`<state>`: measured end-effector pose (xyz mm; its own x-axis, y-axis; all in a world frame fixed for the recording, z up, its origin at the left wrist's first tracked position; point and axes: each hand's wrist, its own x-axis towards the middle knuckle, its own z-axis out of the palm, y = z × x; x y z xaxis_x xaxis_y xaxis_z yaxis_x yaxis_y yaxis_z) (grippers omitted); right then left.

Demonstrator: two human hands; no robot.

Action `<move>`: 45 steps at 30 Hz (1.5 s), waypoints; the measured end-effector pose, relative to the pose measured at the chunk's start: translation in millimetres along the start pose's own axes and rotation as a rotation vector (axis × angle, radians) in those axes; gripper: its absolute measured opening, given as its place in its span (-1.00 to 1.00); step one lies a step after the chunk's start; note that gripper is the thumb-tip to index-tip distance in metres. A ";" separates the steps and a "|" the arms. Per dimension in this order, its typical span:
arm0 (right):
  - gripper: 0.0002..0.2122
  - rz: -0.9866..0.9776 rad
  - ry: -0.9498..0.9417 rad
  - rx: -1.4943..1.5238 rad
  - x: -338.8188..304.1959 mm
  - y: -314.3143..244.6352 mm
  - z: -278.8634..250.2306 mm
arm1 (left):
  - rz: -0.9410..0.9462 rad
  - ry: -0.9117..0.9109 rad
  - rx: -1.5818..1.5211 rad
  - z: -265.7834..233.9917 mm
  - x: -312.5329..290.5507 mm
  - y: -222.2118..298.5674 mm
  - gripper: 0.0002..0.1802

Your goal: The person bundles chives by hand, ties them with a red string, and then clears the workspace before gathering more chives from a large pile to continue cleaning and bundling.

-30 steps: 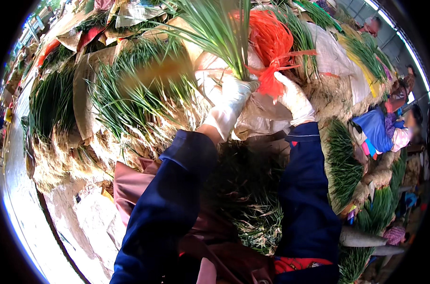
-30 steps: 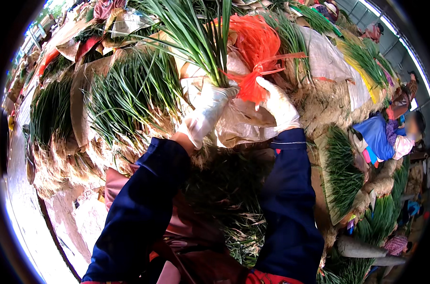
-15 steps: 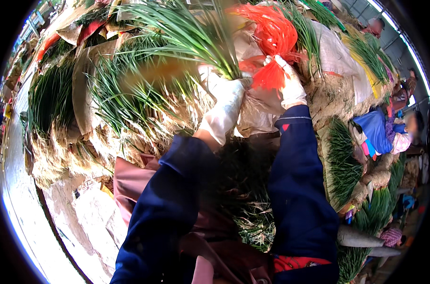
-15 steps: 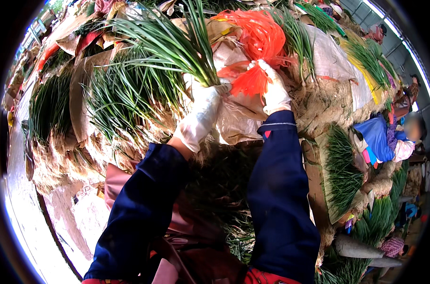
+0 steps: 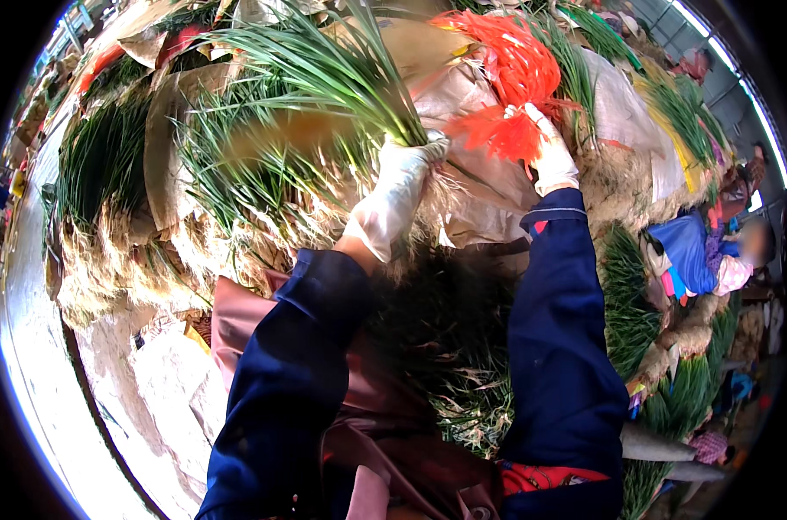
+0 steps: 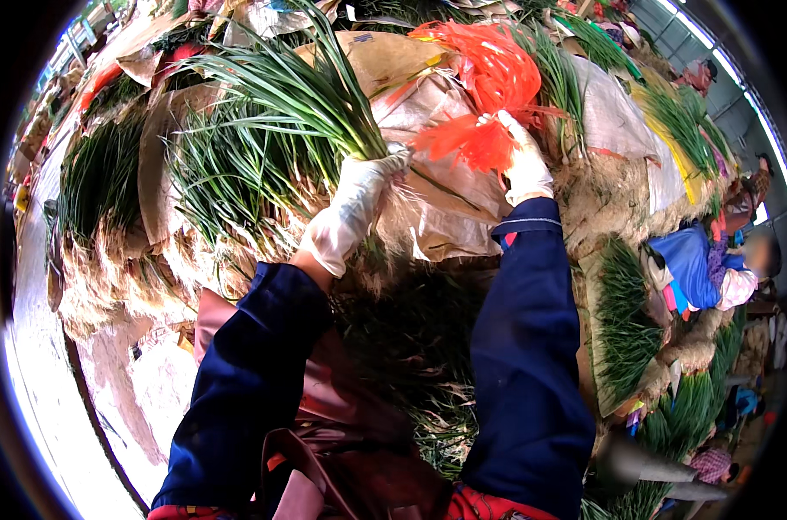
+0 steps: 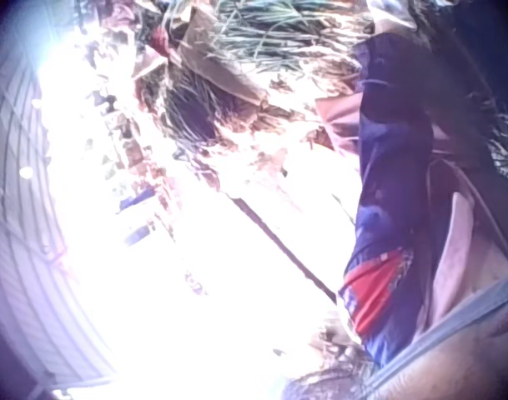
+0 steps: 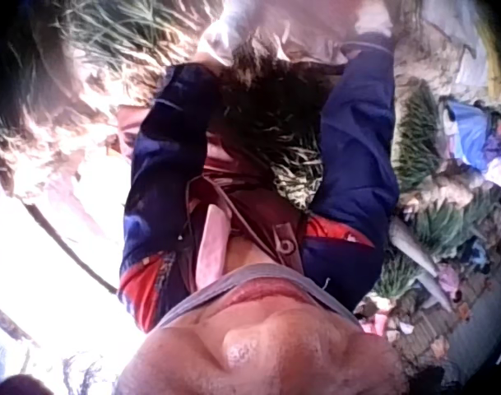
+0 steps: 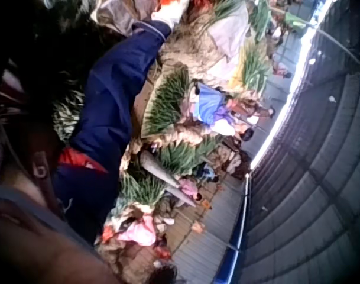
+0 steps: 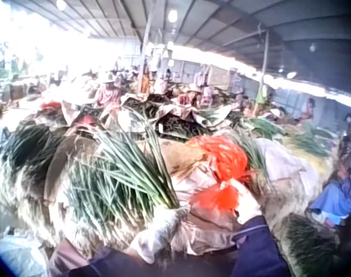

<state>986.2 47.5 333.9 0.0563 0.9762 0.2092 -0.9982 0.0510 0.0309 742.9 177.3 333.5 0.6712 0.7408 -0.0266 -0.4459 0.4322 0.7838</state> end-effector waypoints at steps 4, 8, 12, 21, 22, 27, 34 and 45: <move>-0.70 -0.480 0.589 -1.034 8.9 44.6 26.2 | -0.010 0.010 -0.012 11.2 -6.0 -13.2 -0.88; -0.70 -0.468 0.548 -1.031 3.5 33.5 19.1 | 0.097 0.016 -0.029 23.0 -0.4 -30.6 -0.80; -0.67 -0.495 0.510 -1.066 -0.5 35.8 15.5 | 0.183 0.035 0.013 23.0 9.1 -32.9 -0.75; -0.67 -0.429 0.604 -1.045 8.2 28.5 14.0 | 0.201 0.061 0.005 18.2 17.6 -31.7 -0.85; -0.66 -0.440 0.596 -1.066 8.0 25.6 10.8 | 0.181 0.089 -0.002 17.5 16.9 -32.3 -0.86; -0.66 -0.567 0.635 -0.942 -1.3 -2.6 -0.7 | 0.042 0.176 -0.041 23.2 -2.6 -13.7 -0.88; -0.66 -0.532 0.601 -1.064 -7.2 27.3 10.2 | 0.047 0.116 -0.053 0.9 -3.7 -1.3 -0.86; -0.69 -0.426 0.554 -1.016 4.3 36.2 6.0 | 0.055 0.025 -0.063 7.7 15.5 -22.9 -0.76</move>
<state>950.5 52.3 341.8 0.6119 0.7867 -0.0816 -0.4782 0.2858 -0.8304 768.1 175.0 319.9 0.6303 0.7764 -0.0008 -0.5182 0.4215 0.7442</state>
